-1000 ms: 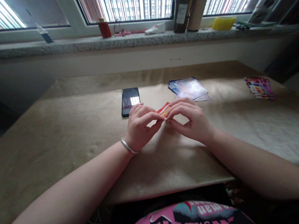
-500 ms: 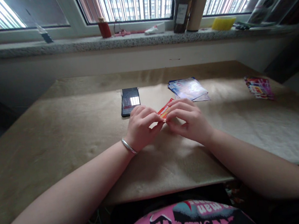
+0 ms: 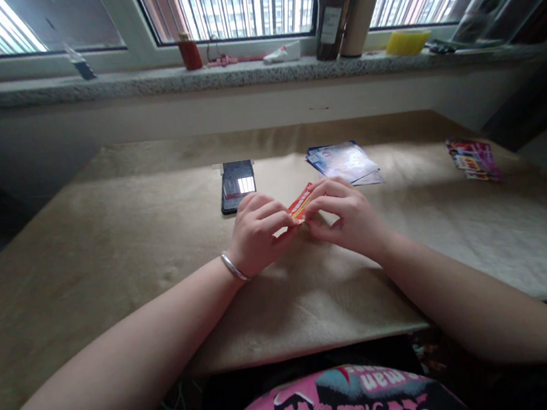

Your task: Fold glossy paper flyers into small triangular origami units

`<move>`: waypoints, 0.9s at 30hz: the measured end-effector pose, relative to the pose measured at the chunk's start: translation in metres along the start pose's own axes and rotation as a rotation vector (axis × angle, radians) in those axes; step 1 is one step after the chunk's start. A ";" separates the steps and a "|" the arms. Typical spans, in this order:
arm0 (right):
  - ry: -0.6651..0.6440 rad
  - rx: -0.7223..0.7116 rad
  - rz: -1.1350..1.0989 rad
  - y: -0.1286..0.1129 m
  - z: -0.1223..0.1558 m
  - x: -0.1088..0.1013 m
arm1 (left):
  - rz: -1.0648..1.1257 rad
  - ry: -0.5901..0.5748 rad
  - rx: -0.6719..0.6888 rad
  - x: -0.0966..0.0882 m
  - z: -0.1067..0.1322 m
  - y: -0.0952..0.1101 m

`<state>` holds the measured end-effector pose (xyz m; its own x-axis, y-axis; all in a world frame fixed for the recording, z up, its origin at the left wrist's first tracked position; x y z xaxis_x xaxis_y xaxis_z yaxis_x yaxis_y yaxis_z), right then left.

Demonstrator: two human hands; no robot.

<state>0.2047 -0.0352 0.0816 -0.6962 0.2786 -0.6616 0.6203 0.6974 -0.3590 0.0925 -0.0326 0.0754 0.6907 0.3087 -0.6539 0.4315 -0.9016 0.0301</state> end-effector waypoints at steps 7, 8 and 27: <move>0.011 -0.021 0.023 -0.001 -0.001 -0.002 | 0.005 0.024 0.009 -0.002 0.001 0.000; 0.013 -0.023 0.023 -0.001 -0.002 -0.002 | 0.007 0.026 0.010 -0.002 0.001 0.000; -0.004 -0.052 0.173 0.014 -0.001 -0.006 | 0.000 0.027 -0.026 0.000 0.004 -0.006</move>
<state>0.2170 -0.0266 0.0808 -0.5789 0.3950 -0.7134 0.7111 0.6726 -0.2046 0.0875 -0.0285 0.0721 0.7059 0.3173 -0.6333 0.4462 -0.8936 0.0496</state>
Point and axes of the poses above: each hand's wrist, its own z-axis away from the middle knuckle, its own x-axis out of the palm, y = z × x, the point moved 9 cm from there along -z, towards the middle knuckle, and after that the axes turned 6 degrees about x, right-handed, at the moved point
